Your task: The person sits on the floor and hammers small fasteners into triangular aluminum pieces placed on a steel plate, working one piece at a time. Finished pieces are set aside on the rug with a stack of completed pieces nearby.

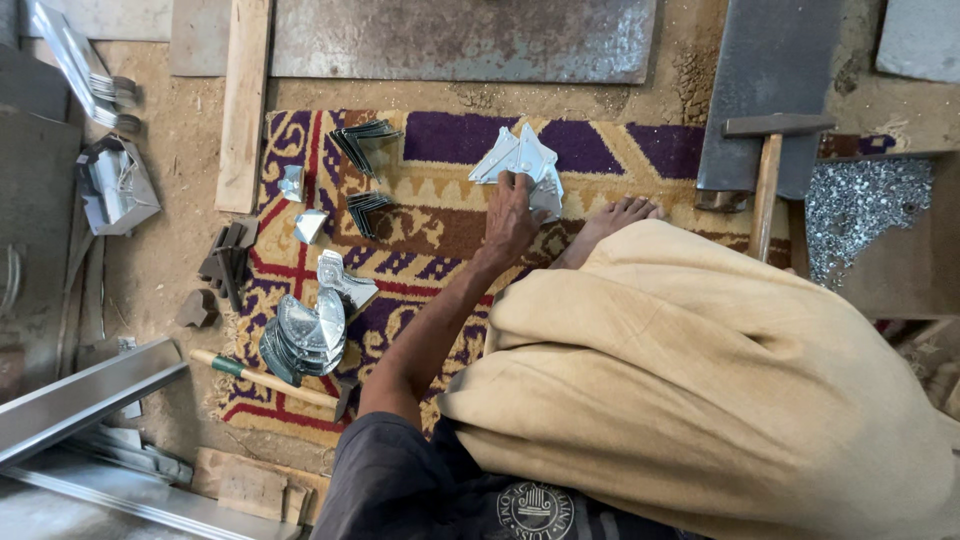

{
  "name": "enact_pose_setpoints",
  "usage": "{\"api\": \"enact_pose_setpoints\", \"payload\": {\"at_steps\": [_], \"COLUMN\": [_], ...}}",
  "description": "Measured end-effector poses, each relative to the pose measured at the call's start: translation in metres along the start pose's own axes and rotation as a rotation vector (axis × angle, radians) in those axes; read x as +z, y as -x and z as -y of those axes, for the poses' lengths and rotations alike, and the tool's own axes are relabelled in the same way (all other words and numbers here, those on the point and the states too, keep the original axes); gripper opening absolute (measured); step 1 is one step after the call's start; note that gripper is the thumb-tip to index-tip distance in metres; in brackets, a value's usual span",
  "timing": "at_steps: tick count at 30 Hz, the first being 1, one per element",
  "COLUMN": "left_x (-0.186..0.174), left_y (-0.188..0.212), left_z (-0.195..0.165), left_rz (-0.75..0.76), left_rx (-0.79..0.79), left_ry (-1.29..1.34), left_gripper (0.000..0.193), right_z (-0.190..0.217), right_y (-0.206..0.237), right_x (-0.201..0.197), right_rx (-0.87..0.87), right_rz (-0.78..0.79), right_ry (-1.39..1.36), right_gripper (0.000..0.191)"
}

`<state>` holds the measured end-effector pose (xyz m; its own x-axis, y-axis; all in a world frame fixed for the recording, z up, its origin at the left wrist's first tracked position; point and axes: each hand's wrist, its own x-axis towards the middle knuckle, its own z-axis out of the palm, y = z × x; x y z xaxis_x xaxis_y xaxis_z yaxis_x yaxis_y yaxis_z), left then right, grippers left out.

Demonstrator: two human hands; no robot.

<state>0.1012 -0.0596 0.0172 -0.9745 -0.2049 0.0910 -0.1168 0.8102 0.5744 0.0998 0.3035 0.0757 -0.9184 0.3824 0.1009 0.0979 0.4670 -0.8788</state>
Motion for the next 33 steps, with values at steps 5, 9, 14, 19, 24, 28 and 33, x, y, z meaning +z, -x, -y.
{"api": "enact_pose_setpoints", "payload": {"at_steps": [5,9,14,19,24,28,33], "left_x": [-0.001,-0.015,-0.031,-0.021,-0.010,-0.013,-0.009], "left_y": [-0.001,-0.020,-0.049,-0.056,-0.063,-0.067,-0.060], "left_z": [0.004,0.008,0.009,0.007,0.001,0.007,0.008], "left_rz": [-0.038,-0.124,-0.026,0.074,0.025,0.063,0.116], "left_rx": [0.078,-0.059,-0.160,-0.222,-0.313,-0.360,-0.260], "left_ry": [0.135,0.032,0.024,0.011,-0.029,0.100,0.160], "left_gripper": [0.044,0.058,0.112,0.114,0.118,0.118,0.105], "right_z": [-0.015,-0.016,-0.030,-0.060,-0.068,-0.083,-0.092], "right_y": [0.000,0.003,-0.003,-0.007,-0.010,-0.006,-0.009], "right_x": [-0.003,-0.007,-0.003,-0.002,-0.011,-0.004,0.002], "right_rx": [-0.025,-0.047,-0.082,-0.116,-0.167,-0.143,-0.225], "right_rz": [-0.027,-0.044,-0.065,-0.066,-0.067,-0.191,-0.261], "right_ry": [0.005,0.015,0.017,0.054,0.108,-0.030,0.062], "right_gripper": [0.042,0.042,0.041,0.040,0.040,0.040,0.037]}}
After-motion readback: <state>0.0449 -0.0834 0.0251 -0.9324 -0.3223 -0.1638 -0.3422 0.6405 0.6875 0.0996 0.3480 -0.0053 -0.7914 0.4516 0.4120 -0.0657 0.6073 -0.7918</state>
